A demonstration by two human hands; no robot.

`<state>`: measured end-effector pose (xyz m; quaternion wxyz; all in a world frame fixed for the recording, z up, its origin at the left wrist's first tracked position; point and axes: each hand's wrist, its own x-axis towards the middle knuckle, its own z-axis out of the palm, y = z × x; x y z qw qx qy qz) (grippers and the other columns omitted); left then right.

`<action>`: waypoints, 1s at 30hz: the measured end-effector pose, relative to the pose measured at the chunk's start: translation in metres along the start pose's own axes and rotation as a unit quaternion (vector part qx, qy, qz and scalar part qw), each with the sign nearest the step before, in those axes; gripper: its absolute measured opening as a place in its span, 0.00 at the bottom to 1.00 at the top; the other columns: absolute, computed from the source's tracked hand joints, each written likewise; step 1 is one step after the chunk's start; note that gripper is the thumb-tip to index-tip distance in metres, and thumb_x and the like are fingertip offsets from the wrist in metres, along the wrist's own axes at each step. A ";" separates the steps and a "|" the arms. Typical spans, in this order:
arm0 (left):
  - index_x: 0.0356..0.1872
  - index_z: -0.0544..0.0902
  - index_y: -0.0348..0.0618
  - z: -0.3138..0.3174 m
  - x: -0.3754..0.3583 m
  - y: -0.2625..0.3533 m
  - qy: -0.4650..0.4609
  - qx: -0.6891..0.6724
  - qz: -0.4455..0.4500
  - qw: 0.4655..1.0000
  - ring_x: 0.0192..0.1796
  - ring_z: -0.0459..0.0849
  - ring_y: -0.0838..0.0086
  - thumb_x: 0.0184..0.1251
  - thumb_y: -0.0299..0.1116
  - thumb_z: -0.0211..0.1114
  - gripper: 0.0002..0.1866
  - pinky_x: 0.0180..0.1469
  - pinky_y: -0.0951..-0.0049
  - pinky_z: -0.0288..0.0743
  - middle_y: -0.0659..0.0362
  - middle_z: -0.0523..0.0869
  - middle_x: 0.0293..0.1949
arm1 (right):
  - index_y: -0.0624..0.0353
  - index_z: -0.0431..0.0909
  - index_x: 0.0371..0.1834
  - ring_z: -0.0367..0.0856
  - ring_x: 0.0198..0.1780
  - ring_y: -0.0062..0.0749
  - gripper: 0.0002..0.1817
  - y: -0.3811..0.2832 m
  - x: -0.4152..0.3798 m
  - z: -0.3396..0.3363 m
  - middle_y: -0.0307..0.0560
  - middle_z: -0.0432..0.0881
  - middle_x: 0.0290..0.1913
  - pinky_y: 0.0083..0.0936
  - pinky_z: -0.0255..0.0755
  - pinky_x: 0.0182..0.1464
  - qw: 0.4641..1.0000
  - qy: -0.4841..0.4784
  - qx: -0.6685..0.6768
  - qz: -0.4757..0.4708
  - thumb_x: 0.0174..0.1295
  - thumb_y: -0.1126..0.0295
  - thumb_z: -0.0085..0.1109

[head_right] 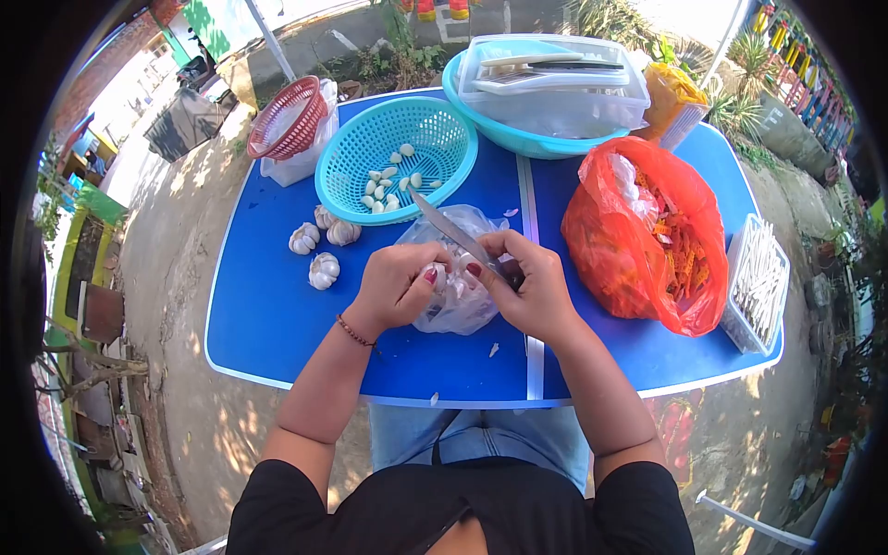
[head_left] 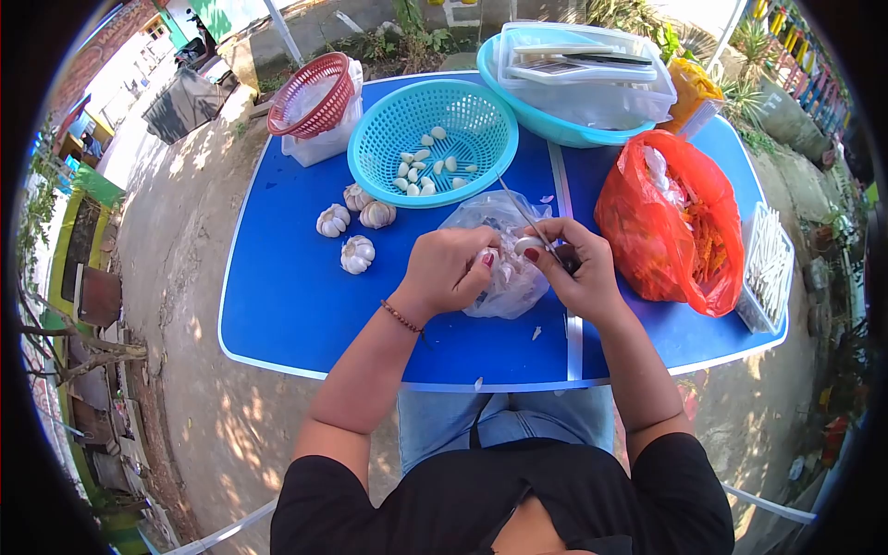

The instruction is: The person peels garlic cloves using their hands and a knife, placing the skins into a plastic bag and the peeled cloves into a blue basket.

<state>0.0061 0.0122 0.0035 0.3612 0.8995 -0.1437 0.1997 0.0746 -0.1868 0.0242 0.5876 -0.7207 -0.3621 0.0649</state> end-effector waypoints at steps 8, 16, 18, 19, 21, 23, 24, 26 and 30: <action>0.41 0.83 0.45 0.003 0.006 0.005 0.049 0.090 0.055 0.993 0.37 0.83 0.58 0.48 0.34 0.62 0.16 0.40 0.64 0.76 0.53 0.85 0.36 | 0.65 0.76 0.42 0.78 0.27 0.30 0.15 0.002 -0.003 0.004 0.46 0.77 0.31 0.24 0.70 0.29 0.989 -0.017 -0.125 -0.075 0.50 0.84 0.59; 0.50 0.81 0.45 0.012 -0.004 0.006 0.025 0.000 0.020 0.999 0.43 0.84 0.58 0.53 0.28 0.69 0.20 0.48 0.65 0.77 0.53 0.85 0.44 | 0.64 0.74 0.46 0.80 0.30 0.41 0.21 0.005 -0.006 0.008 0.51 0.77 0.35 0.29 0.75 0.33 0.979 0.007 -0.172 -0.111 0.44 0.85 0.55; 0.45 0.82 0.44 0.007 0.000 0.006 0.021 0.002 0.027 0.999 0.43 0.84 0.57 0.53 0.27 0.69 0.16 0.46 0.64 0.77 0.52 0.86 0.42 | 0.64 0.75 0.45 0.80 0.30 0.40 0.21 0.005 -0.005 0.007 0.51 0.78 0.35 0.28 0.75 0.33 0.981 0.019 -0.169 -0.091 0.43 0.85 0.55; 0.44 0.82 0.44 0.005 0.001 0.006 0.027 -0.010 0.031 0.999 0.42 0.84 0.59 0.53 0.26 0.69 0.15 0.45 0.66 0.77 0.53 0.86 0.41 | 0.64 0.75 0.45 0.81 0.30 0.40 0.21 0.005 -0.005 0.007 0.51 0.78 0.35 0.28 0.75 0.33 0.982 0.024 -0.166 -0.082 0.43 0.85 0.55; 0.43 0.83 0.43 0.004 0.002 0.008 0.038 -0.033 0.042 0.998 0.40 0.85 0.63 0.53 0.26 0.69 0.14 0.42 0.69 0.78 0.54 0.86 0.40 | 0.64 0.75 0.45 0.80 0.30 0.37 0.20 0.005 -0.004 0.007 0.51 0.78 0.35 0.27 0.74 0.33 0.985 0.022 -0.153 -0.082 0.44 0.85 0.56; 0.42 0.83 0.41 0.006 0.000 0.010 -0.005 -0.140 -0.054 0.989 0.38 0.86 0.69 0.55 0.27 0.70 0.12 0.41 0.73 0.78 0.55 0.87 0.39 | 0.65 0.75 0.44 0.80 0.29 0.37 0.20 0.004 -0.005 0.008 0.50 0.78 0.34 0.26 0.74 0.33 0.985 0.026 -0.143 -0.090 0.44 0.86 0.56; 0.41 0.83 0.40 0.008 -0.001 0.009 -0.026 -0.193 -0.101 0.976 0.37 0.86 0.72 0.56 0.28 0.70 0.11 0.40 0.75 0.78 0.55 0.87 0.39 | 0.64 0.75 0.45 0.80 0.29 0.36 0.20 0.005 -0.005 0.007 0.50 0.78 0.35 0.26 0.74 0.32 0.985 0.021 -0.146 -0.088 0.45 0.84 0.57; 0.42 0.82 0.38 0.012 -0.004 0.001 -0.021 -0.245 -0.142 0.959 0.38 0.85 0.77 0.58 0.30 0.70 0.12 0.40 0.78 0.78 0.56 0.87 0.38 | 0.63 0.75 0.48 0.79 0.28 0.35 0.20 0.007 -0.005 0.007 0.50 0.78 0.35 0.26 0.73 0.32 0.985 0.009 -0.150 -0.083 0.49 0.81 0.59; 0.44 0.80 0.34 0.003 -0.003 -0.003 0.027 -0.480 -0.207 0.852 0.40 0.85 0.78 0.61 0.30 0.69 0.14 0.42 0.79 0.79 0.55 0.86 0.40 | 0.61 0.72 0.56 0.78 0.27 0.35 0.23 -0.014 -0.004 0.006 0.51 0.79 0.39 0.26 0.73 0.31 0.991 -0.018 -0.115 -0.058 0.56 0.73 0.61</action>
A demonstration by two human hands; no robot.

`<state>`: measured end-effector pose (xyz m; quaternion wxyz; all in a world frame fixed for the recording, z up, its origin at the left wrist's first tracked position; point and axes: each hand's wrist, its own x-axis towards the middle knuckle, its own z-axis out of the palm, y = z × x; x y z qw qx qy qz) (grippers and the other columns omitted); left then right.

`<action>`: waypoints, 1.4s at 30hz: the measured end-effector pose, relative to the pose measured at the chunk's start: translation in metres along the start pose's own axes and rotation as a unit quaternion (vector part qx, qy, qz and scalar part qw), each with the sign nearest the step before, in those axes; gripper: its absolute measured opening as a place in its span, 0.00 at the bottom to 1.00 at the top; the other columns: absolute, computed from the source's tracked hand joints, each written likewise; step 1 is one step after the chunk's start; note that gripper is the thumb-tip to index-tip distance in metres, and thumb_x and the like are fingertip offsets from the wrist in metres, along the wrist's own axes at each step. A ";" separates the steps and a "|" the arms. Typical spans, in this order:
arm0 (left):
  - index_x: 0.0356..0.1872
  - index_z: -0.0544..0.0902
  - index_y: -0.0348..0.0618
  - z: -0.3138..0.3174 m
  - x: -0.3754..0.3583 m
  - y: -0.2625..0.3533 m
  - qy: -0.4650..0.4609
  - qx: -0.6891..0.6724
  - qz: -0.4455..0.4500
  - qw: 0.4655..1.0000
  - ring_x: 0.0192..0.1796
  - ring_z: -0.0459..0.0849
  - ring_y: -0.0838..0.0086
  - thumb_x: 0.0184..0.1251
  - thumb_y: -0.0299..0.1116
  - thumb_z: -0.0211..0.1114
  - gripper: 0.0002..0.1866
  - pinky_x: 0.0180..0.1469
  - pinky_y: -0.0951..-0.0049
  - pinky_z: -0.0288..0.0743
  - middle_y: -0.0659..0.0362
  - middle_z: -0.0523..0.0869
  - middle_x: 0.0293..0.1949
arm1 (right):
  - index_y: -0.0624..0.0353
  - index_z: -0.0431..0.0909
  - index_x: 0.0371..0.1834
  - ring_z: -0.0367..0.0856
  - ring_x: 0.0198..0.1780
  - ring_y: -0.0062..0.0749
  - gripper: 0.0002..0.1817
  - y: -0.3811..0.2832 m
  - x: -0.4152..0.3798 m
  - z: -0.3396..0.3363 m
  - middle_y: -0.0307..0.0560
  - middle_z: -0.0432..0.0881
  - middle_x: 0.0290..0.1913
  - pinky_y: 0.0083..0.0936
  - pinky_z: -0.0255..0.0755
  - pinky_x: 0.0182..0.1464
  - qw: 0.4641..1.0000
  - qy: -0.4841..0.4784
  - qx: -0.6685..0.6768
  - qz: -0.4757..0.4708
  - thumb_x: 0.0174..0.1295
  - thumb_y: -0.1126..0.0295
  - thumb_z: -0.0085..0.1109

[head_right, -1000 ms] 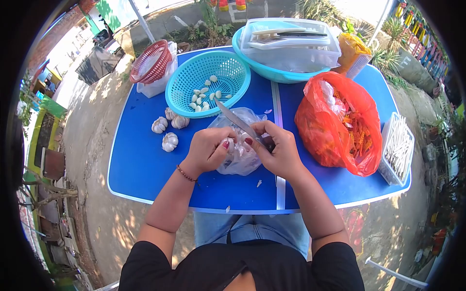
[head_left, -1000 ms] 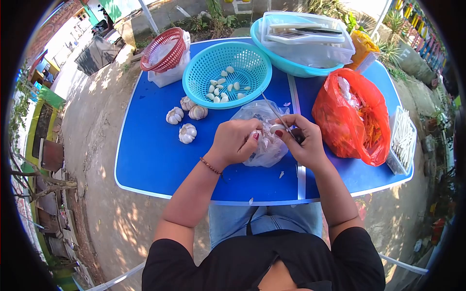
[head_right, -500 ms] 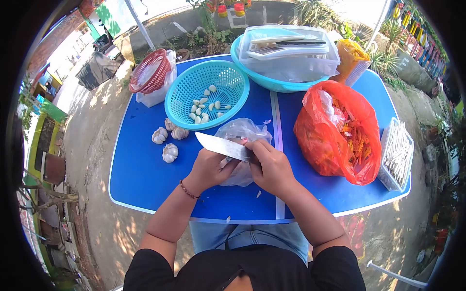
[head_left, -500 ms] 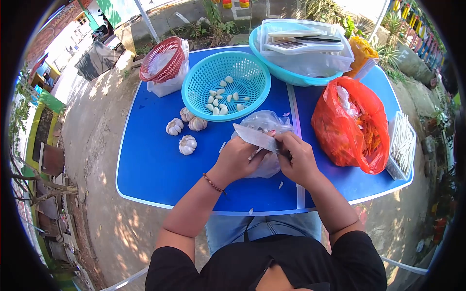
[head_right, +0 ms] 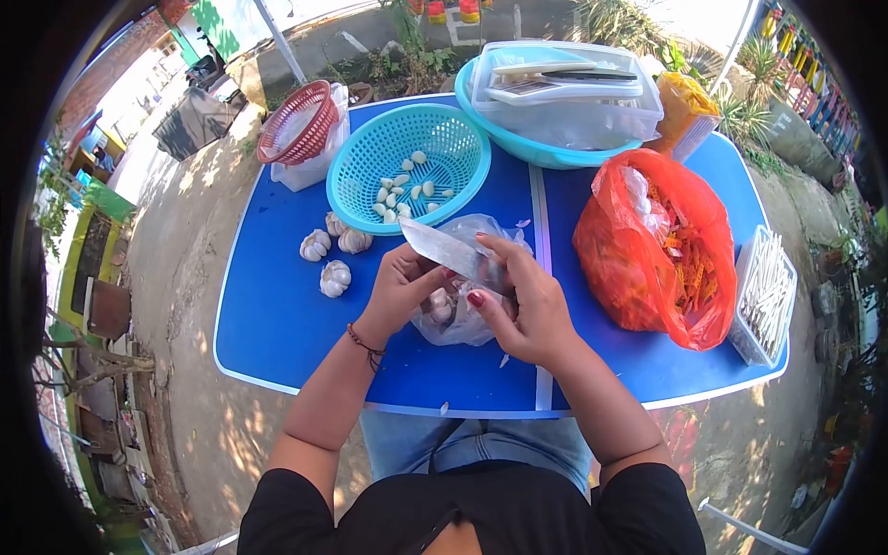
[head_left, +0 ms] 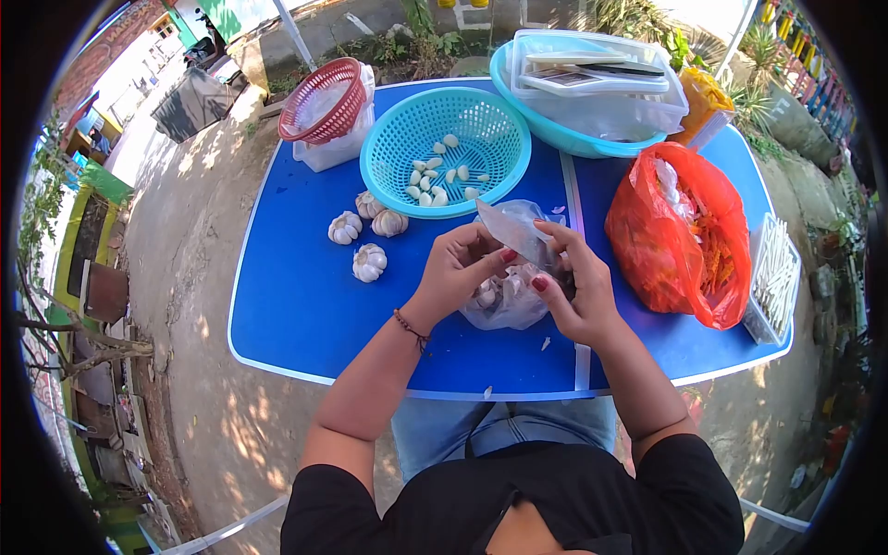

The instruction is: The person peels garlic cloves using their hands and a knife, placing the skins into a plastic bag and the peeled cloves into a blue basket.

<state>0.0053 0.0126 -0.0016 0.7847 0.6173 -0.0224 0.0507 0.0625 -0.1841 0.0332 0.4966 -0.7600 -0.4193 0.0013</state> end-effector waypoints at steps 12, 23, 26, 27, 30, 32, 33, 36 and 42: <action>0.61 0.71 0.34 -0.002 -0.002 0.011 -0.040 -0.216 -0.065 0.973 0.47 0.85 0.74 0.67 0.27 0.59 0.22 0.44 0.80 0.82 0.52 0.82 0.50 | 0.55 0.67 0.62 0.81 0.31 0.40 0.24 0.007 -0.005 0.009 0.52 0.80 0.51 0.29 0.75 0.34 0.996 -0.060 0.031 -0.052 0.62 0.71 0.58; 0.63 0.70 0.32 -0.004 -0.001 -0.001 -0.059 -0.328 -0.096 0.938 0.49 0.84 0.72 0.59 0.17 0.61 0.27 0.51 0.77 0.80 0.52 0.81 0.52 | 0.51 0.69 0.62 0.82 0.33 0.40 0.23 0.003 -0.003 0.008 0.51 0.80 0.51 0.29 0.75 0.34 0.998 -0.052 0.012 -0.042 0.62 0.70 0.58; 0.62 0.71 0.33 -0.002 -0.003 0.002 -0.056 -0.322 -0.086 0.941 0.48 0.84 0.73 0.60 0.17 0.60 0.26 0.50 0.78 0.80 0.53 0.81 0.50 | 0.51 0.70 0.62 0.81 0.32 0.39 0.23 0.004 -0.004 0.009 0.51 0.81 0.47 0.28 0.75 0.33 0.998 -0.038 0.018 -0.057 0.62 0.70 0.58; 0.62 0.71 0.33 0.000 -0.004 0.004 -0.049 -0.310 -0.081 0.946 0.48 0.84 0.73 0.61 0.18 0.60 0.25 0.49 0.78 0.81 0.53 0.81 0.50 | 0.52 0.70 0.62 0.81 0.32 0.40 0.23 0.004 -0.004 0.009 0.51 0.81 0.45 0.27 0.74 0.33 0.998 -0.038 0.011 -0.055 0.62 0.71 0.58; 0.61 0.72 0.34 0.004 -0.005 0.006 -0.032 -0.284 -0.075 0.955 0.46 0.85 0.75 0.63 0.20 0.62 0.24 0.47 0.80 0.81 0.54 0.82 0.49 | 0.53 0.72 0.61 0.80 0.32 0.39 0.22 0.004 -0.006 0.008 0.50 0.80 0.41 0.26 0.73 0.34 0.998 -0.037 0.006 -0.050 0.61 0.73 0.58; 0.61 0.72 0.34 0.004 -0.005 0.004 -0.023 -0.273 -0.081 0.958 0.44 0.85 0.77 0.64 0.23 0.63 0.24 0.46 0.81 0.81 0.55 0.82 0.48 | 0.56 0.73 0.59 0.79 0.32 0.38 0.21 0.001 -0.005 0.006 0.49 0.79 0.37 0.25 0.72 0.34 0.998 -0.033 0.029 -0.049 0.61 0.75 0.58; 0.61 0.72 0.35 0.003 -0.004 0.002 -0.030 -0.265 -0.072 0.961 0.44 0.84 0.77 0.64 0.24 0.64 0.24 0.45 0.82 0.80 0.55 0.83 0.48 | 0.57 0.74 0.59 0.79 0.33 0.37 0.21 0.002 -0.005 0.006 0.49 0.79 0.37 0.25 0.72 0.35 0.997 -0.026 0.051 -0.047 0.61 0.77 0.58; 0.60 0.73 0.35 0.000 -0.003 0.001 -0.029 -0.226 -0.054 0.972 0.40 0.84 0.80 0.63 0.28 0.67 0.24 0.43 0.83 0.79 0.55 0.84 0.45 | 0.60 0.74 0.58 0.79 0.34 0.35 0.20 0.004 -0.005 0.009 0.50 0.79 0.37 0.25 0.72 0.37 0.995 -0.015 0.095 -0.040 0.61 0.79 0.57; 0.51 0.81 0.34 -0.002 -0.005 0.008 -0.022 -0.088 -0.051 0.995 0.33 0.84 0.80 0.61 0.30 0.69 0.18 0.38 0.82 0.80 0.56 0.87 0.37 | 0.63 0.75 0.57 0.81 0.39 0.36 0.18 0.004 -0.004 0.009 0.52 0.81 0.42 0.25 0.73 0.42 0.998 0.007 0.058 -0.015 0.62 0.79 0.55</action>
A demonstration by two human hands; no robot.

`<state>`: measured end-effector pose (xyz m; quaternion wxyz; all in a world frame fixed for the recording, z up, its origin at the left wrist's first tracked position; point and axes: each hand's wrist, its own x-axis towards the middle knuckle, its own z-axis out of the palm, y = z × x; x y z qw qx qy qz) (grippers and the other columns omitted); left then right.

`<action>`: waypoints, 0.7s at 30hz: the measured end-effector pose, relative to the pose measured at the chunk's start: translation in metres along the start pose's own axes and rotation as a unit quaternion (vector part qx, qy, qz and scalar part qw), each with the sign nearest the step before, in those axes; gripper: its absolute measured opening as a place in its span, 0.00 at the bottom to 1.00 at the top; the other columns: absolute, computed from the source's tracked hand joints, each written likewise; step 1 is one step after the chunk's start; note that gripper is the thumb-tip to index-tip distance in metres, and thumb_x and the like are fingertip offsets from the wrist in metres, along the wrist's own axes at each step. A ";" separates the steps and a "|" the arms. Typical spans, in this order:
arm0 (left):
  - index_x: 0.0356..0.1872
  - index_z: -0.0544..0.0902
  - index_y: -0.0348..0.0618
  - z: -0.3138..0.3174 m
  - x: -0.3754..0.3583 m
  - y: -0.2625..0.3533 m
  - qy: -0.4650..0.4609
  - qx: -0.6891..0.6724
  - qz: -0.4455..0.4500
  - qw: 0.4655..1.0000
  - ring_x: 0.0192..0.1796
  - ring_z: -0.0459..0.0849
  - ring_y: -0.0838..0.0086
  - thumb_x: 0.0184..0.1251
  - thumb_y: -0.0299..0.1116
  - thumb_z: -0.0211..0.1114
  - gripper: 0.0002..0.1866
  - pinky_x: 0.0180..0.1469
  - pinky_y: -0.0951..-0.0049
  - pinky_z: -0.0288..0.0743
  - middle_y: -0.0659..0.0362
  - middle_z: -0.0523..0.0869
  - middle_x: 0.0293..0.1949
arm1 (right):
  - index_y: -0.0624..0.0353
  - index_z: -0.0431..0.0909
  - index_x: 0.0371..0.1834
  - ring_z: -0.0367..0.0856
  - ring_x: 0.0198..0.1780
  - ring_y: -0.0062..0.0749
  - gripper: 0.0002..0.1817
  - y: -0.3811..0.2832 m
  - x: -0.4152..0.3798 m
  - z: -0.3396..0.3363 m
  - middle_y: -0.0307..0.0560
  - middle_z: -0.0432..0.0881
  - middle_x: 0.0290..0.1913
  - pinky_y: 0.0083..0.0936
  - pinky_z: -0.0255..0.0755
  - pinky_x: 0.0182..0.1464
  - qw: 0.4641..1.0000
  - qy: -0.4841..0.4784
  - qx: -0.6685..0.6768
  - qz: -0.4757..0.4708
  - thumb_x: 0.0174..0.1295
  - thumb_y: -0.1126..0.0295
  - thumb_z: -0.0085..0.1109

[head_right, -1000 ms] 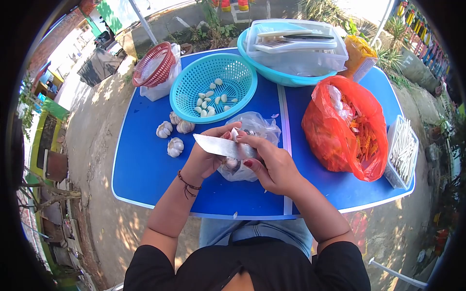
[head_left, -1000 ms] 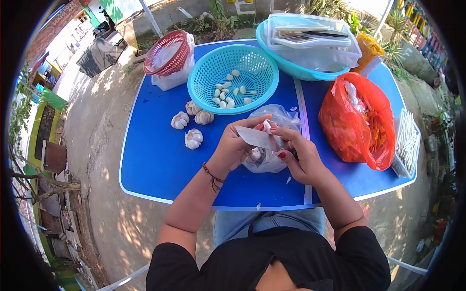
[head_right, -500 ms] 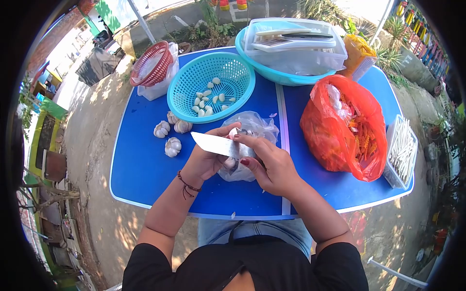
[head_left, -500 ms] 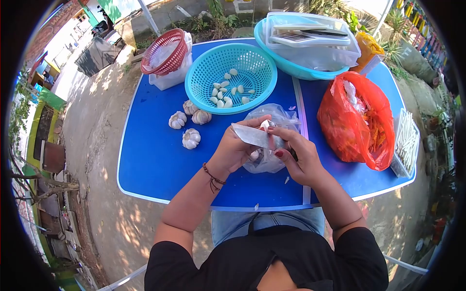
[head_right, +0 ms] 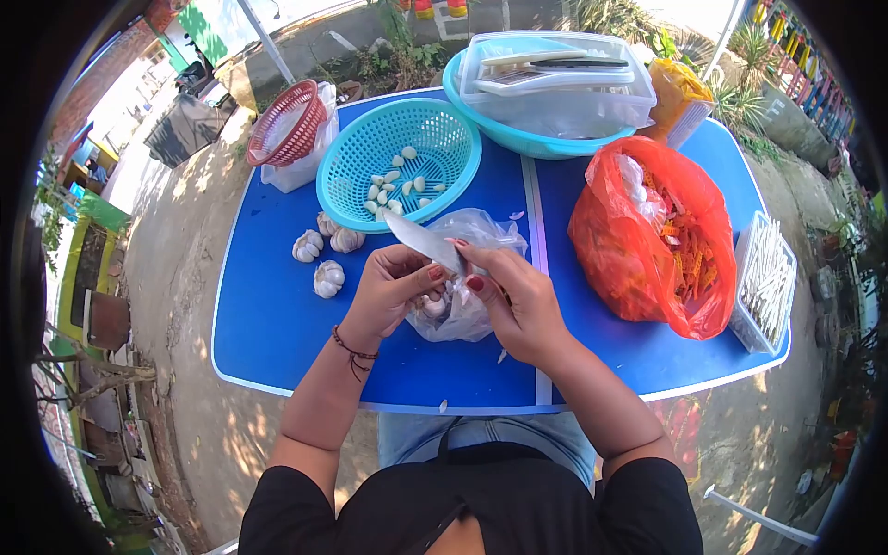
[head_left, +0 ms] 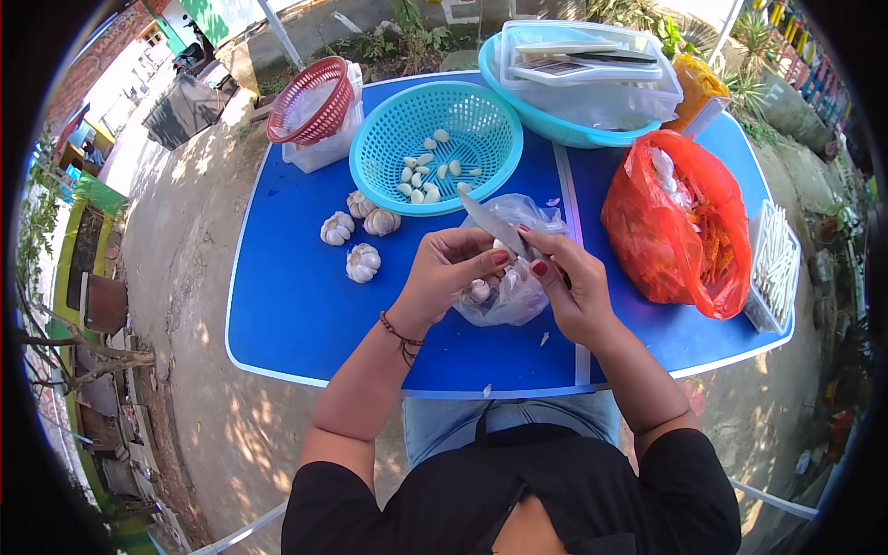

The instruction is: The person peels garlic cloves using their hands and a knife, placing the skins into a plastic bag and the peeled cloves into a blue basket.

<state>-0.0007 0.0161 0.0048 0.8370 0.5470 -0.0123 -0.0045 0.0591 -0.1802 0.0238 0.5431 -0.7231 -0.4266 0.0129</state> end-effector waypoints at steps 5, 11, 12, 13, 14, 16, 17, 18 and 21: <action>0.50 0.82 0.35 0.007 0.002 -0.001 0.024 -0.024 -0.011 0.999 0.31 0.83 0.81 0.61 0.30 0.70 0.17 0.35 0.83 0.77 0.56 0.87 0.34 | 0.64 0.75 0.56 0.81 0.40 0.35 0.16 0.000 0.003 -0.001 0.52 0.81 0.42 0.24 0.73 0.43 0.999 0.020 0.014 0.036 0.65 0.76 0.53; 0.54 0.80 0.35 0.007 0.003 -0.001 -0.003 -0.045 -0.026 0.999 0.31 0.82 0.81 0.62 0.30 0.68 0.19 0.36 0.83 0.77 0.57 0.86 0.35 | 0.65 0.75 0.55 0.80 0.38 0.30 0.15 0.001 0.003 -0.001 0.51 0.81 0.41 0.23 0.73 0.42 0.994 0.054 0.044 0.088 0.68 0.73 0.52; 0.54 0.80 0.35 0.008 0.003 0.000 -0.003 -0.049 -0.031 0.998 0.31 0.82 0.81 0.62 0.30 0.68 0.19 0.36 0.83 0.77 0.57 0.86 0.36 | 0.65 0.75 0.55 0.79 0.37 0.29 0.15 0.001 0.003 -0.001 0.51 0.81 0.40 0.23 0.72 0.42 0.993 0.057 0.045 0.089 0.68 0.73 0.52; 0.54 0.80 0.35 0.008 0.002 0.001 -0.001 -0.053 -0.036 0.998 0.31 0.82 0.81 0.63 0.30 0.68 0.19 0.36 0.83 0.77 0.57 0.86 0.36 | 0.65 0.75 0.55 0.78 0.36 0.27 0.15 0.001 0.004 -0.002 0.49 0.81 0.38 0.22 0.72 0.40 0.993 0.059 0.044 0.088 0.68 0.72 0.52; 0.54 0.80 0.35 0.008 0.001 0.002 -0.015 -0.041 -0.031 0.999 0.32 0.82 0.82 0.63 0.30 0.68 0.19 0.36 0.83 0.77 0.57 0.86 0.36 | 0.65 0.75 0.55 0.77 0.35 0.25 0.15 0.001 0.004 -0.002 0.48 0.80 0.37 0.21 0.71 0.39 0.991 0.070 0.056 0.104 0.69 0.72 0.52; 0.54 0.80 0.35 0.007 0.001 0.003 -0.046 -0.018 -0.024 0.998 0.34 0.82 0.82 0.63 0.30 0.68 0.19 0.36 0.83 0.77 0.57 0.85 0.37 | 0.64 0.75 0.56 0.75 0.33 0.21 0.15 0.003 0.006 -0.004 0.44 0.79 0.34 0.19 0.70 0.37 0.979 0.104 0.092 0.151 0.69 0.71 0.52; 0.54 0.79 0.35 0.008 0.000 0.003 -0.049 -0.020 -0.016 0.998 0.35 0.83 0.81 0.63 0.29 0.67 0.19 0.37 0.82 0.78 0.56 0.85 0.38 | 0.64 0.75 0.56 0.72 0.32 0.19 0.15 0.006 0.006 -0.009 0.42 0.77 0.33 0.17 0.68 0.36 0.973 0.117 0.108 0.165 0.69 0.70 0.52; 0.55 0.78 0.35 0.010 -0.002 0.003 -0.054 -0.022 -0.009 0.998 0.36 0.83 0.80 0.64 0.28 0.66 0.19 0.38 0.81 0.79 0.55 0.85 0.38 | 0.63 0.74 0.57 0.69 0.30 0.16 0.16 0.009 0.007 -0.014 0.39 0.76 0.31 0.15 0.67 0.34 0.968 0.130 0.123 0.178 0.69 0.70 0.52; 0.56 0.76 0.35 0.009 0.002 0.001 -0.049 -0.087 0.003 0.995 0.38 0.84 0.78 0.64 0.25 0.64 0.19 0.41 0.80 0.80 0.53 0.85 0.42 | 0.63 0.73 0.58 0.71 0.31 0.18 0.17 0.015 0.006 -0.013 0.42 0.77 0.31 0.17 0.68 0.34 0.988 0.069 0.058 0.128 0.69 0.70 0.53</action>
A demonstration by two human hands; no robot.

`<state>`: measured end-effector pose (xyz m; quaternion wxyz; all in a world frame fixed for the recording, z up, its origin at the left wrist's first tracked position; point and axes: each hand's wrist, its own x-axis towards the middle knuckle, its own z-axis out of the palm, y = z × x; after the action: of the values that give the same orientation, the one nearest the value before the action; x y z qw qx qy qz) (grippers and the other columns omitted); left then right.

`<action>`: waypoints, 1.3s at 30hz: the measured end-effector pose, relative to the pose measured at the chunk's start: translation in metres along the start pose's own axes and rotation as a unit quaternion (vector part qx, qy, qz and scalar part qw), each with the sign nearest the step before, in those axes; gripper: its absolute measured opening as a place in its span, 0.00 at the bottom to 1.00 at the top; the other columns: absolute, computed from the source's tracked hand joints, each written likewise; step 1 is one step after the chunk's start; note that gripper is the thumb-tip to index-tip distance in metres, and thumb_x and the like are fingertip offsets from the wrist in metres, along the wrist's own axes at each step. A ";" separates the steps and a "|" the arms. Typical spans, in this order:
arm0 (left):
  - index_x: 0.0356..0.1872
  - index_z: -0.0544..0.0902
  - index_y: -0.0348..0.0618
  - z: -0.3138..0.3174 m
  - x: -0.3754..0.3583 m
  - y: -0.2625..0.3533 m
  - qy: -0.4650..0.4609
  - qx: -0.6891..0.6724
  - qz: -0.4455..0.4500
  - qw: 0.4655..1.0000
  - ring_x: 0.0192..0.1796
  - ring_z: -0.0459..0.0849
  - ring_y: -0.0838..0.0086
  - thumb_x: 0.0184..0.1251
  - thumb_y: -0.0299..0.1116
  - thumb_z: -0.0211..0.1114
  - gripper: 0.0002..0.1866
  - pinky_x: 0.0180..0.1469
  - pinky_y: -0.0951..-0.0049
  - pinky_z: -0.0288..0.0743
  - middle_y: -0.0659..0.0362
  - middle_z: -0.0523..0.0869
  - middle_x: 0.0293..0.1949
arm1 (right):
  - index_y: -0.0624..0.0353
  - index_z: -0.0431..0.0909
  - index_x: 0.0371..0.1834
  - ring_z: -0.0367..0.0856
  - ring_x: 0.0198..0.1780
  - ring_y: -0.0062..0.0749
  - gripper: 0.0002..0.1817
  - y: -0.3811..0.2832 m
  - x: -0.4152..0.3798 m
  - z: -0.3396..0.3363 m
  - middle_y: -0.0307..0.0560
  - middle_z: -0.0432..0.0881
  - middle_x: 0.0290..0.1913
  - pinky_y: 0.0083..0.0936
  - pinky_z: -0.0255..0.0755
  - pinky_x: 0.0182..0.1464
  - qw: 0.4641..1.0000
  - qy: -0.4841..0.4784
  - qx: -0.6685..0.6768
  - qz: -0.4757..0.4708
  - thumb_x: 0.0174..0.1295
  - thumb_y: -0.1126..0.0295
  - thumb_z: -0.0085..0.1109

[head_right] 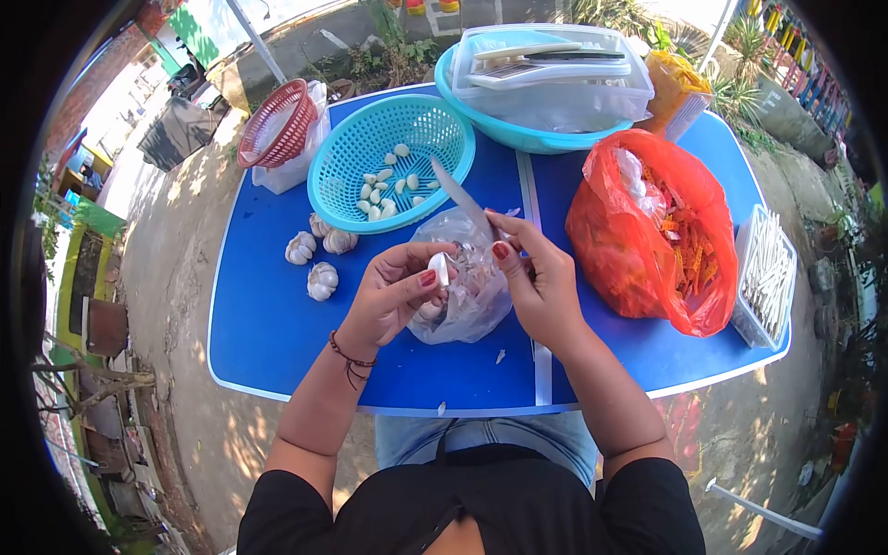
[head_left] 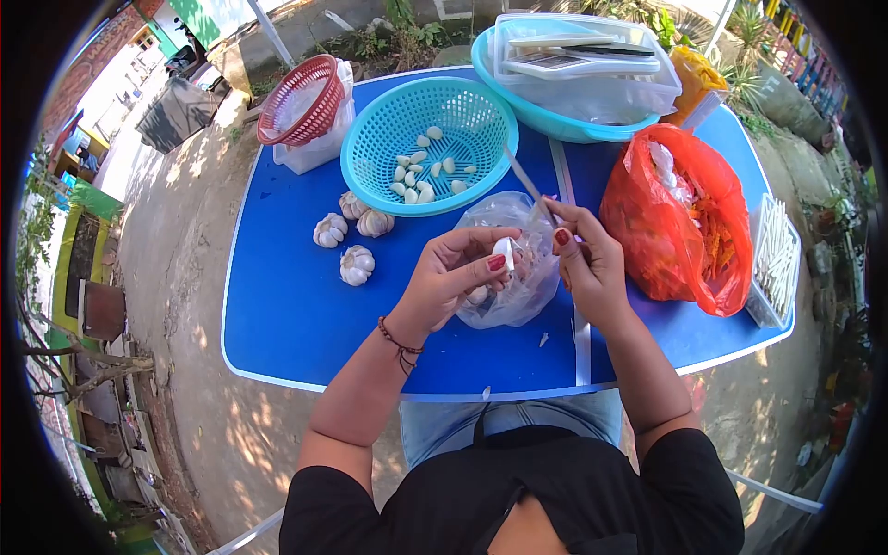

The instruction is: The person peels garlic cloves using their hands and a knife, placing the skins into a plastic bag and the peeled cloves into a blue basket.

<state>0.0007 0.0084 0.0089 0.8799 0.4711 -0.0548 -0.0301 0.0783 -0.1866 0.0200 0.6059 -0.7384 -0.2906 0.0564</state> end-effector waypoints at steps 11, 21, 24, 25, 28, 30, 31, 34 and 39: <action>0.51 0.73 0.36 -0.001 0.003 -0.006 0.056 -0.074 0.055 0.994 0.53 0.82 0.68 0.59 0.22 0.67 0.19 0.55 0.69 0.79 0.49 0.80 0.52 | 0.60 0.67 0.61 0.79 0.31 0.30 0.21 -0.014 -0.013 0.006 0.53 0.80 0.41 0.24 0.74 0.36 0.989 -0.130 -0.002 -0.064 0.65 0.70 0.56; 0.49 0.75 0.33 -0.006 0.003 -0.009 0.075 -0.032 0.023 0.996 0.51 0.83 0.68 0.54 0.18 0.68 0.20 0.54 0.68 0.80 0.47 0.81 0.50 | 0.56 0.68 0.62 0.80 0.31 0.37 0.24 -0.016 -0.015 0.006 0.52 0.80 0.52 0.28 0.75 0.36 0.984 -0.149 -0.075 -0.068 0.63 0.70 0.58; 0.49 0.75 0.33 -0.005 0.003 -0.012 0.071 -0.032 0.058 0.995 0.50 0.84 0.68 0.55 0.18 0.68 0.19 0.54 0.68 0.80 0.48 0.82 0.50 | 0.57 0.69 0.62 0.80 0.32 0.36 0.23 -0.009 -0.014 0.010 0.51 0.81 0.45 0.28 0.75 0.36 0.983 -0.122 -0.042 -0.127 0.63 0.70 0.58; 0.48 0.76 0.33 -0.005 0.003 -0.012 0.075 -0.036 0.055 0.995 0.49 0.84 0.68 0.55 0.18 0.68 0.18 0.54 0.68 0.80 0.48 0.82 0.49 | 0.57 0.69 0.62 0.80 0.32 0.36 0.23 -0.009 -0.014 0.011 0.51 0.81 0.43 0.28 0.74 0.35 0.982 -0.118 -0.047 -0.137 0.63 0.71 0.58; 0.47 0.77 0.33 -0.007 0.003 -0.010 0.089 -0.038 0.049 0.994 0.48 0.85 0.68 0.56 0.19 0.68 0.17 0.54 0.69 0.80 0.49 0.83 0.48 | 0.58 0.72 0.60 0.79 0.31 0.36 0.21 -0.010 -0.011 0.011 0.50 0.80 0.38 0.28 0.73 0.34 0.979 -0.109 -0.063 -0.158 0.62 0.72 0.59; 0.47 0.77 0.33 -0.007 0.000 -0.012 0.098 -0.031 0.046 0.994 0.48 0.85 0.69 0.56 0.19 0.68 0.17 0.53 0.70 0.80 0.49 0.83 0.47 | 0.59 0.74 0.58 0.79 0.31 0.36 0.20 -0.011 -0.012 0.011 0.49 0.79 0.36 0.28 0.72 0.33 0.980 -0.105 -0.076 -0.152 0.61 0.73 0.59; 0.48 0.77 0.33 -0.007 0.000 -0.012 0.096 -0.031 0.049 0.994 0.48 0.85 0.69 0.56 0.19 0.68 0.17 0.52 0.70 0.80 0.49 0.83 0.47 | 0.59 0.75 0.57 0.78 0.31 0.36 0.20 -0.010 -0.012 0.011 0.49 0.79 0.36 0.27 0.72 0.33 0.980 -0.104 -0.075 -0.154 0.61 0.74 0.60; 0.48 0.78 0.32 -0.006 0.000 -0.010 0.088 -0.042 0.048 0.994 0.47 0.85 0.69 0.56 0.20 0.68 0.17 0.51 0.70 0.81 0.49 0.84 0.46 | 0.59 0.76 0.56 0.78 0.30 0.35 0.19 -0.008 -0.013 0.012 0.50 0.79 0.35 0.27 0.71 0.32 0.981 -0.097 -0.067 -0.153 0.59 0.76 0.61; 0.47 0.79 0.32 0.003 -0.003 -0.002 0.086 -0.051 0.016 0.995 0.45 0.86 0.68 0.56 0.21 0.69 0.16 0.51 0.68 0.82 0.49 0.85 0.44 | 0.61 0.76 0.56 0.78 0.30 0.31 0.19 -0.014 -0.008 0.009 0.49 0.80 0.36 0.24 0.71 0.33 0.983 -0.066 -0.068 -0.156 0.60 0.77 0.60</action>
<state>-0.0023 0.0049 0.0082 0.9047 0.4252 0.0151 0.0219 0.0628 -0.1811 0.0283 0.5348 -0.7183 -0.4449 -0.0100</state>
